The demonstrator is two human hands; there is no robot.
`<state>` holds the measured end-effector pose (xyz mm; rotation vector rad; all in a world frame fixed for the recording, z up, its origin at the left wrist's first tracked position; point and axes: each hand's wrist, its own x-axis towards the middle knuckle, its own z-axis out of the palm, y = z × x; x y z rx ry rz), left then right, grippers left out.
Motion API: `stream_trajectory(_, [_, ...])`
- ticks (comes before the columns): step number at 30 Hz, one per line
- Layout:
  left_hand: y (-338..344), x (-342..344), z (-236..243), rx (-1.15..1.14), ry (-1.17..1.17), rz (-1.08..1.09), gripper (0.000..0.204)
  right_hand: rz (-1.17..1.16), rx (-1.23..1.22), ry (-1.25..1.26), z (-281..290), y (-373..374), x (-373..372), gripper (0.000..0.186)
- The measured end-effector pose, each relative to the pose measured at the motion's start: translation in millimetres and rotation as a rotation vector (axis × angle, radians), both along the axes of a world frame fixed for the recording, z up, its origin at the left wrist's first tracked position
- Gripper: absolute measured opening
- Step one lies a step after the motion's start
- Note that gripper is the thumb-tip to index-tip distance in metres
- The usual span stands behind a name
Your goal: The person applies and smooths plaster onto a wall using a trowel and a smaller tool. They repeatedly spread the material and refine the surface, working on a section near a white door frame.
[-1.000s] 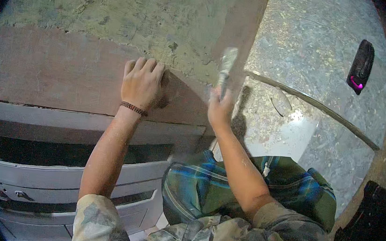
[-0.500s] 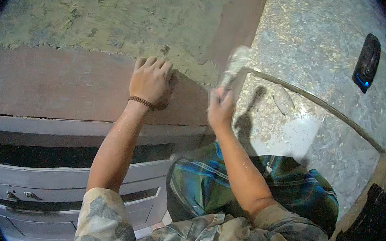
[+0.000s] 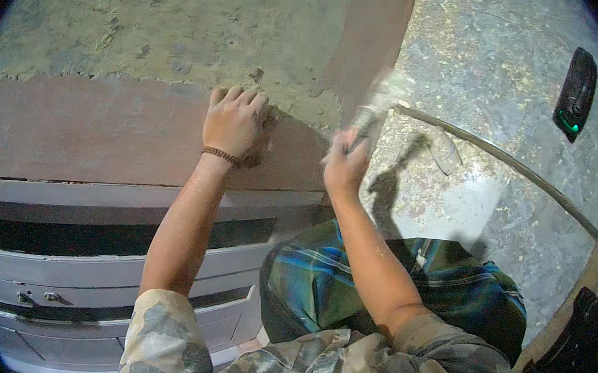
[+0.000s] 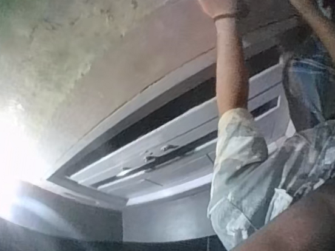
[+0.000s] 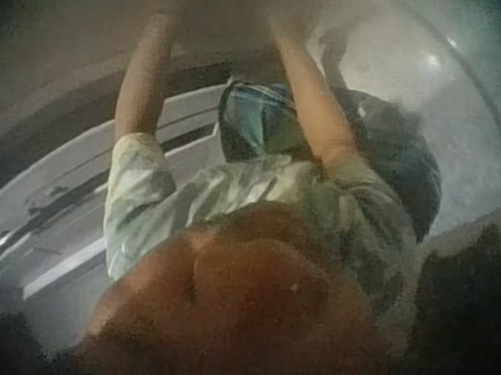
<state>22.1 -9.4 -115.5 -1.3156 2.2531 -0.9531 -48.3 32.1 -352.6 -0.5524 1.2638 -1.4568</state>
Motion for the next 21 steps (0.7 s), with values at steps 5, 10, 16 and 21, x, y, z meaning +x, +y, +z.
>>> stream_trajectory(5, [2, -8, 3, 0.092, 0.017, 0.187, 0.026, 0.203, -0.138, 0.477, 5, 1, -7, 0.032])
stream_trajectory(10, [2, -12, 3, -0.010, 0.053, -0.020, 0.018, 0.180, 0.076, 0.149, 6, 7, 0, 0.047])
stream_trajectory(16, [-2, -6, 0, 0.001, 0.063, -0.001, 0.018, 0.020, 0.072, -0.133, 3, 10, 4, 0.038])
stream_trajectory(21, [0, -7, -1, -0.007, 0.071, -0.034, 0.020, 0.295, 0.112, 0.180, 6, 7, -6, 0.035])
